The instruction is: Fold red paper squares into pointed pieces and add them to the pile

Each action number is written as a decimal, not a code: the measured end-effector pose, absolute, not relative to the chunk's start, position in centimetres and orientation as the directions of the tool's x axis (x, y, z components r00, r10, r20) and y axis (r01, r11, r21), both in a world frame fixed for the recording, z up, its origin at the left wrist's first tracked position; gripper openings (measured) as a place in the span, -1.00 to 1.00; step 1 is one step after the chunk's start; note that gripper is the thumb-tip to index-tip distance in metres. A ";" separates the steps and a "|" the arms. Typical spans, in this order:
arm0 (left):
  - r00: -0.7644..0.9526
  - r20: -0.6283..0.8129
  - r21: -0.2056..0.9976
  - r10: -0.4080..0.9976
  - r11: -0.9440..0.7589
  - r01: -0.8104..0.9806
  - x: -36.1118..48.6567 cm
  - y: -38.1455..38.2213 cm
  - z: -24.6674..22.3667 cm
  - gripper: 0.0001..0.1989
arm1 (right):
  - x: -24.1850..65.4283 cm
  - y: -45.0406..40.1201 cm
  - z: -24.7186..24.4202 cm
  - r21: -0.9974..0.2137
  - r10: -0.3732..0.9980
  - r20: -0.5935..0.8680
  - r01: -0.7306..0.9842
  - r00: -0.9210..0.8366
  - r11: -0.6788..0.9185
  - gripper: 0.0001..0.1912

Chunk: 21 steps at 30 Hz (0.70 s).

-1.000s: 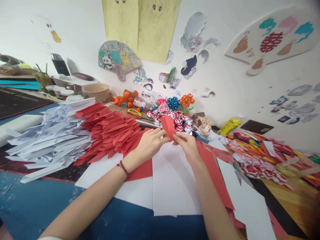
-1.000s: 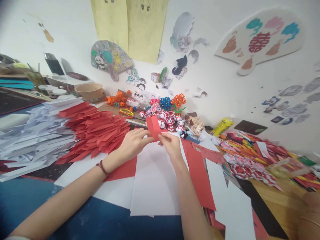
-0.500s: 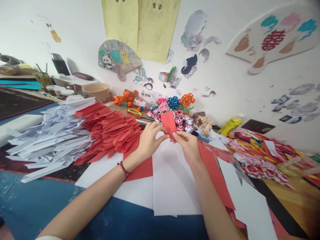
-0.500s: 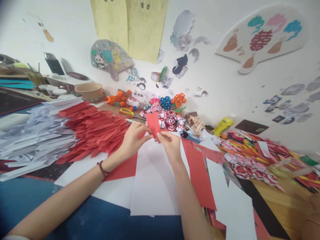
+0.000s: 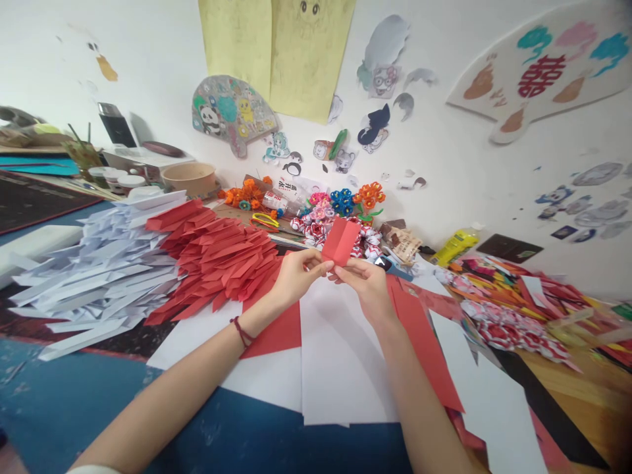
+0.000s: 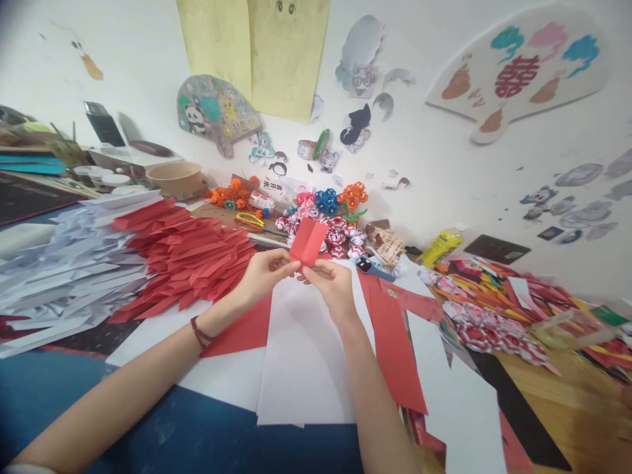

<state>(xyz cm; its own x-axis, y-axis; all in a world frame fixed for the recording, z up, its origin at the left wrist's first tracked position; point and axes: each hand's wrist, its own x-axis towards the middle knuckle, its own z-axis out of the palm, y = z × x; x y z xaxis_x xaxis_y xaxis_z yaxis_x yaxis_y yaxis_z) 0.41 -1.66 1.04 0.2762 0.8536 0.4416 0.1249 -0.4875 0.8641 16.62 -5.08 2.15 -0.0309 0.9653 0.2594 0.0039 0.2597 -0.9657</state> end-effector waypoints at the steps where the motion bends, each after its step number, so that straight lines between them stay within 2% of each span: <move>1: 0.275 0.441 0.862 0.854 -0.489 0.136 0.4 -1.7 1.1 -0.68 | 16.6 -5.1 2.1 -0.965 0.965 0.260 0.008 -0.035 0.261 -0.75; 8: 0.289 0.451 0.823 0.845 -0.519 0.232 0.5 -2.1 1.2 -0.69 | 16.6 -5.0 2.0 -0.959 0.960 0.279 0.035 -0.019 0.280 -0.74; 15: 0.289 0.446 0.808 0.847 -0.519 0.277 0.7 -2.8 1.8 -0.68 | 16.3 -5.1 2.0 -0.950 0.949 0.312 0.041 0.043 0.310 -0.77; 21: 0.270 0.462 0.798 0.845 -0.529 0.290 0.8 -3.0 1.8 -0.70 | 16.3 -5.1 2.0 -0.952 0.952 0.306 0.015 0.028 0.305 -0.77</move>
<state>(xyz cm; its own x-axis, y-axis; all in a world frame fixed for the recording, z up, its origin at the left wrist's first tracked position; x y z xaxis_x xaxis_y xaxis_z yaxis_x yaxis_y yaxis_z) 0.81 -2.98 1.82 0.2704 0.8449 0.4616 0.2902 -0.5287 0.7977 16.28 -5.11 2.03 0.0284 0.9517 0.3058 0.0149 0.3055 -0.9521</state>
